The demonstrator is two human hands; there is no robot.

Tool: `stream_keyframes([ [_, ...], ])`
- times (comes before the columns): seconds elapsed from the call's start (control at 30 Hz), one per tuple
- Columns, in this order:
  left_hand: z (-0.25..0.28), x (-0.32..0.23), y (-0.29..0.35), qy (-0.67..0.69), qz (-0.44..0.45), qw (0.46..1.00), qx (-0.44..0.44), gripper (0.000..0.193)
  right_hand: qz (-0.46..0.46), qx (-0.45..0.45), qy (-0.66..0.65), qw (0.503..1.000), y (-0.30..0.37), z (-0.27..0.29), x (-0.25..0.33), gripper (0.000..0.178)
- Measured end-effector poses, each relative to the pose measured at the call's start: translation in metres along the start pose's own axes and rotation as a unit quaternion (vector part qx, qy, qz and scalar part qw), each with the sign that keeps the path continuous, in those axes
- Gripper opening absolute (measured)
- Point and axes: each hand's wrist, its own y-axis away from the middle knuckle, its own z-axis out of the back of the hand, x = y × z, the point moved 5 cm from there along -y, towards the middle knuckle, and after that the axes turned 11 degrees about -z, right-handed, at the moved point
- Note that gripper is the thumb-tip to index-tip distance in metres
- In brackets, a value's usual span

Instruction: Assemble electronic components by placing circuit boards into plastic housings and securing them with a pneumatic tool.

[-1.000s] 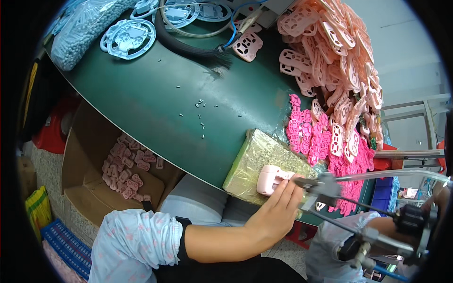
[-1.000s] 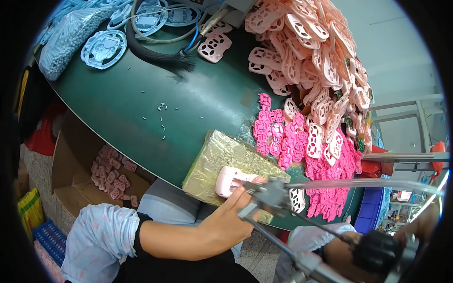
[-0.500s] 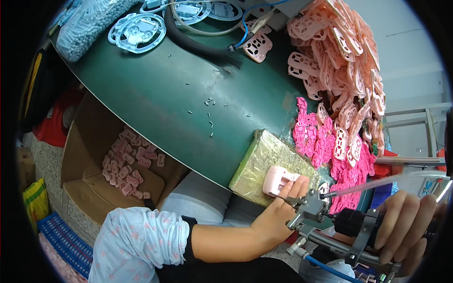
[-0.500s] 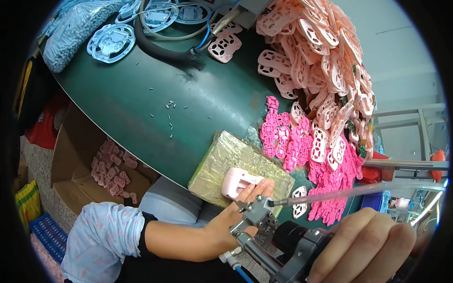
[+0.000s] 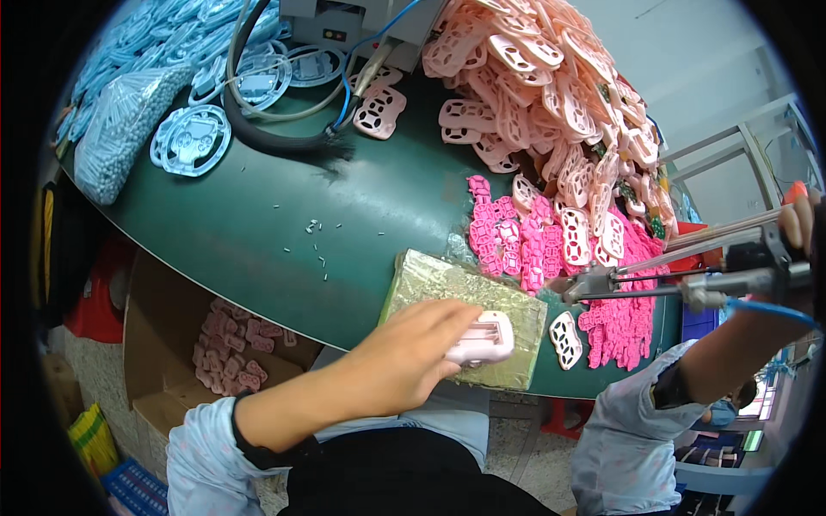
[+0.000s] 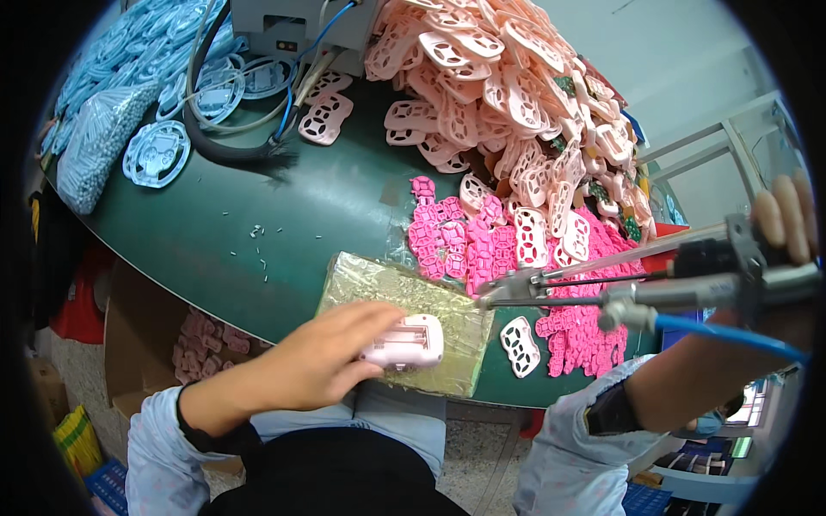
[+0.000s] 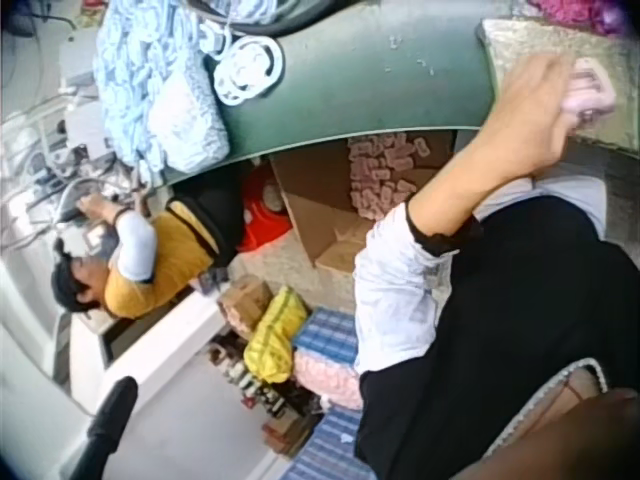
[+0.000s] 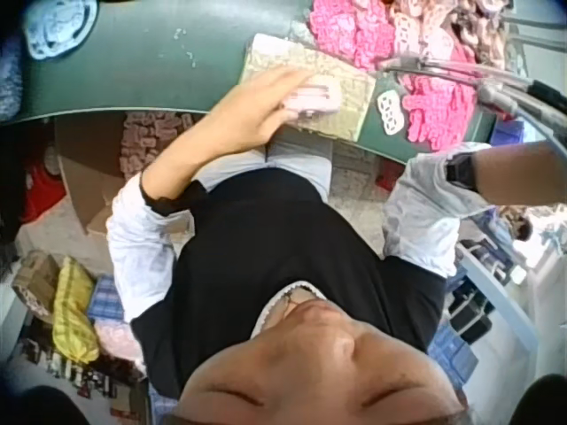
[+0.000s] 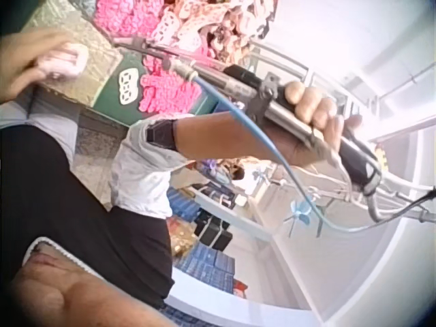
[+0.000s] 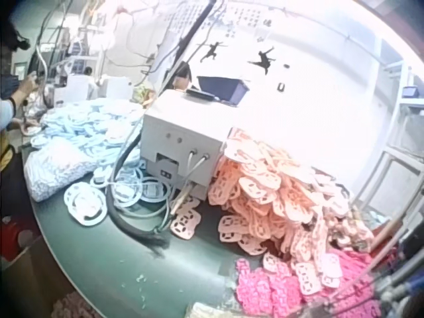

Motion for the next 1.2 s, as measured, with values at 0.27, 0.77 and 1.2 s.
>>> stream_keyframes([
  [0.27,0.098,-0.01,0.024,0.321,0.272,0.903,0.084,0.063,0.012,-0.227,0.15,0.962,0.027,0.043,-0.051,0.063],
  [0.77,0.157,-0.015,0.046,0.029,0.323,0.942,0.08,0.056,0.033,-0.179,0.216,0.959,-0.008,0.087,-0.041,0.048],
  [1.2,0.118,0.006,0.017,0.2,0.359,0.909,0.067,0.038,-0.283,-0.247,0.805,0.46,0.051,0.304,-0.231,0.03],
])
